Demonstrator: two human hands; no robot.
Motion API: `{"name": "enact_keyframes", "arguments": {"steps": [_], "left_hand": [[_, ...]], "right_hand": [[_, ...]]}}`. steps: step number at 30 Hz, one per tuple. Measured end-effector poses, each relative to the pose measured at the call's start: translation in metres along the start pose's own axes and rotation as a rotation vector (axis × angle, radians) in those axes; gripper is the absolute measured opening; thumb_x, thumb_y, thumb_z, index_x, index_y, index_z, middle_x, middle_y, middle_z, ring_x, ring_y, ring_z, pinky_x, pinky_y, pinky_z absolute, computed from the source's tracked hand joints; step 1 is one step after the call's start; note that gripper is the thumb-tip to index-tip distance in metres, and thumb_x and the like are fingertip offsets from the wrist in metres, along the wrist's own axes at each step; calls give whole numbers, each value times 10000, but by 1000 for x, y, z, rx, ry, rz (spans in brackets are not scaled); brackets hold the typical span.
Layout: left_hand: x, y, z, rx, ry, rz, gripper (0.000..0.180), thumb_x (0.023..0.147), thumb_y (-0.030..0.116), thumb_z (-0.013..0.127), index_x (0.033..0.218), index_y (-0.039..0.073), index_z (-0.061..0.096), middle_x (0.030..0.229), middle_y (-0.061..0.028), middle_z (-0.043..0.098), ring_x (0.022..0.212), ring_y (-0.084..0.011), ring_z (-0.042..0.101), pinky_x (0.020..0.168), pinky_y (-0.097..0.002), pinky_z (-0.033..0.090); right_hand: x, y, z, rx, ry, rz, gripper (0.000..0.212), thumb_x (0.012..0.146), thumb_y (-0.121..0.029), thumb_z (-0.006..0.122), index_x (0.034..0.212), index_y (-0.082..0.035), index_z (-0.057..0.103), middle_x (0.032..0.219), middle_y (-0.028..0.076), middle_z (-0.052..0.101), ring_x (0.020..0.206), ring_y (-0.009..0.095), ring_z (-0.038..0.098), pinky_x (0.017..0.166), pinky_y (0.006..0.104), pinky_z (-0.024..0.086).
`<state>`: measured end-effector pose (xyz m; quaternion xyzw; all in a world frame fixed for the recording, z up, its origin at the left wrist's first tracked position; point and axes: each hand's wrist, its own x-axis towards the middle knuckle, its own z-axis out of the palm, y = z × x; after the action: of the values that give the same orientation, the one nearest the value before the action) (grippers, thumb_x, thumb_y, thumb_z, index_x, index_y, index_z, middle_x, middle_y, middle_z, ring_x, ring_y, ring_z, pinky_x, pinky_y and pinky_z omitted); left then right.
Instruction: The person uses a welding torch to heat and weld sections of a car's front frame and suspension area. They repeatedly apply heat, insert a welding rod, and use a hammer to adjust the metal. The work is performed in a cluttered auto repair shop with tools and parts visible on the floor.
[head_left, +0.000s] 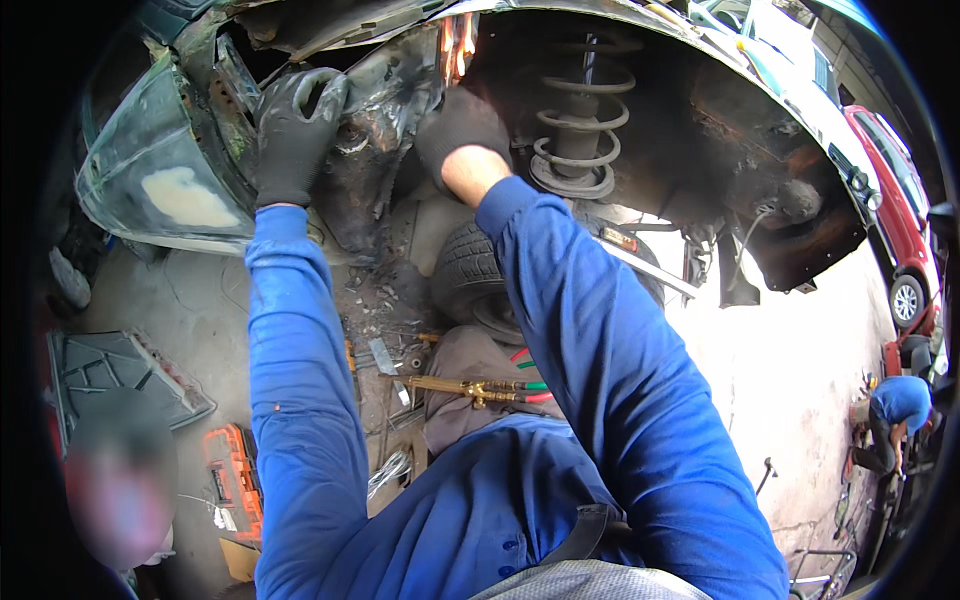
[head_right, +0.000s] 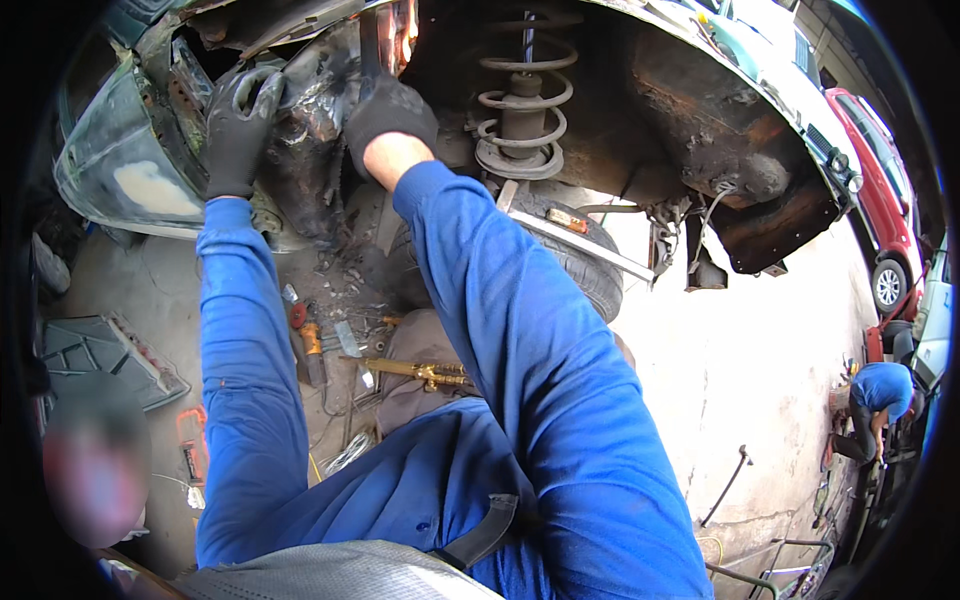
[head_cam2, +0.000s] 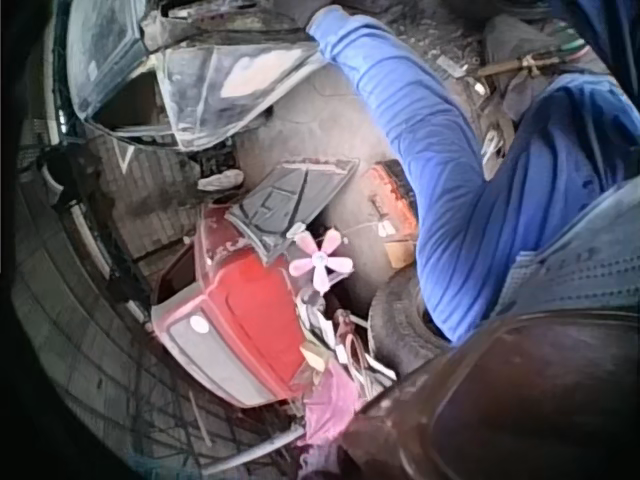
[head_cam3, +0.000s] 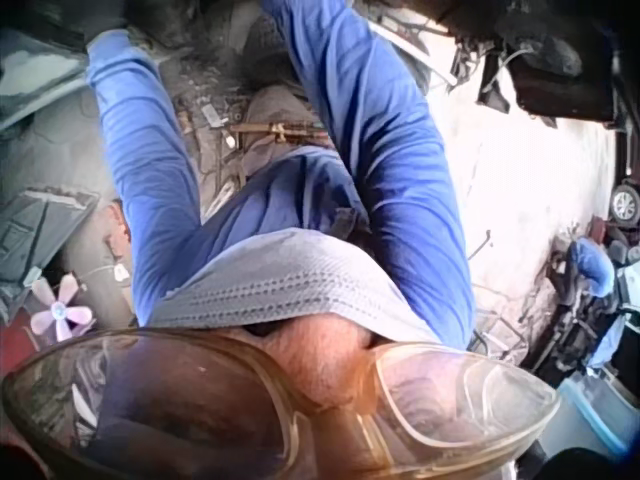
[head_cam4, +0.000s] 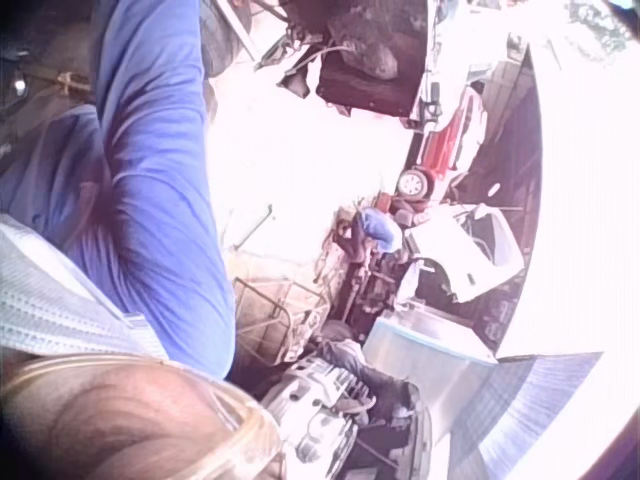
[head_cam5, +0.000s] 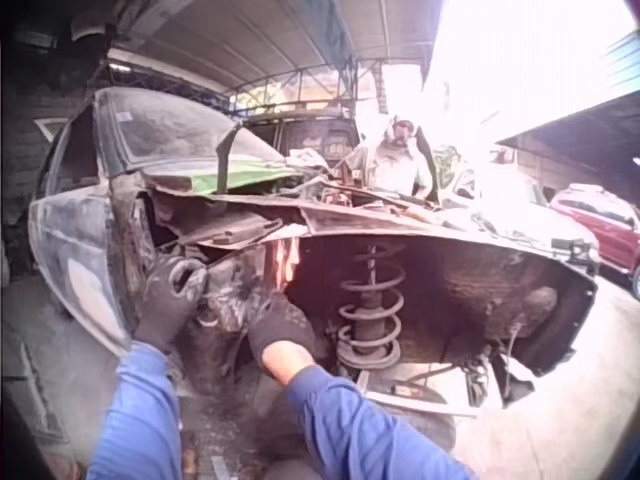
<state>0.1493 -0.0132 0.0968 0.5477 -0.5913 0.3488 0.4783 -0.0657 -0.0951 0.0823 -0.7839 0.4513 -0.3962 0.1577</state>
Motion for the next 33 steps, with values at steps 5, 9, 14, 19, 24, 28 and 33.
{"name": "enact_keyframes", "arguments": {"steps": [5, 9, 14, 19, 24, 28, 33], "left_hand": [[5, 0, -2, 4, -24, -12, 211, 987, 271, 793, 1119, 110, 827, 1148, -114, 784, 1137, -355, 701, 1026, -464, 537], [4, 6, -6, 43, -32, 3, 221, 991, 256, 791, 1157, 113, 819, 1208, -106, 790, 1167, -361, 692, 1070, -477, 526], [-8, 21, -6, 103, 2, 46, 334, 1014, 208, 770, 1334, 115, 762, 1353, -125, 742, 1351, -366, 634, 1190, -484, 478], [-98, 45, -14, 180, -33, -62, 484, 1052, 170, 725, 1522, 89, 643, 1574, -172, 595, 1506, -393, 520, 1270, -487, 430], [-343, 76, -28, 282, -423, -661, 474, 1068, 195, 725, 1508, 38, 643, 1575, -233, 587, 1464, -441, 535, 1231, -528, 436], [-514, 88, -36, -87, -998, -1240, 476, 1099, 286, 680, 1486, 10, 649, 1382, -236, 707, 1267, -366, 693, 1121, -478, 532], [-575, 77, -49, -561, -718, -1733, 510, 1186, 432, 510, 1477, 40, 655, 1271, -108, 758, 1076, -210, 759, 924, -389, 622]], "right_hand": [[-8, 13, 30, 775, -96, 308, 281, 1021, -269, 647, 1124, -38, 768, 936, 129, 789, 818, 281, 753, 724, 442, 578], [-17, 33, 31, 864, -266, 340, 335, 1019, -257, 652, 1249, -22, 720, 825, 90, 712, 703, 205, 667, 671, 382, 534], [-86, 85, 10, 607, -271, 10, 503, 1052, -265, 663, 1481, -4, 639, 864, 109, 741, 762, 173, 687, 723, 356, 555], [-161, 141, -32, 427, -310, -183, 572, 1086, -249, 647, 1598, -11, 556, 1178, 301, 769, 1081, 469, 775, 933, 487, 600], [-179, 193, -59, 300, -380, -242, 548, 1062, -219, 693, 1565, -21, 603, 1210, 286, 775, 1033, 448, 792, 892, 506, 628], [-172, 212, -57, 347, -341, -307, 417, 1049, -205, 725, 1414, -5, 710, 1159, 266, 790, 996, 429, 790, 853, 503, 632], [-164, 216, -63, 346, -482, -301, 412, 1051, -212, 713, 1421, -31, 714, 1184, 227, 793, 1032, 408, 785, 870, 490, 632]]}}
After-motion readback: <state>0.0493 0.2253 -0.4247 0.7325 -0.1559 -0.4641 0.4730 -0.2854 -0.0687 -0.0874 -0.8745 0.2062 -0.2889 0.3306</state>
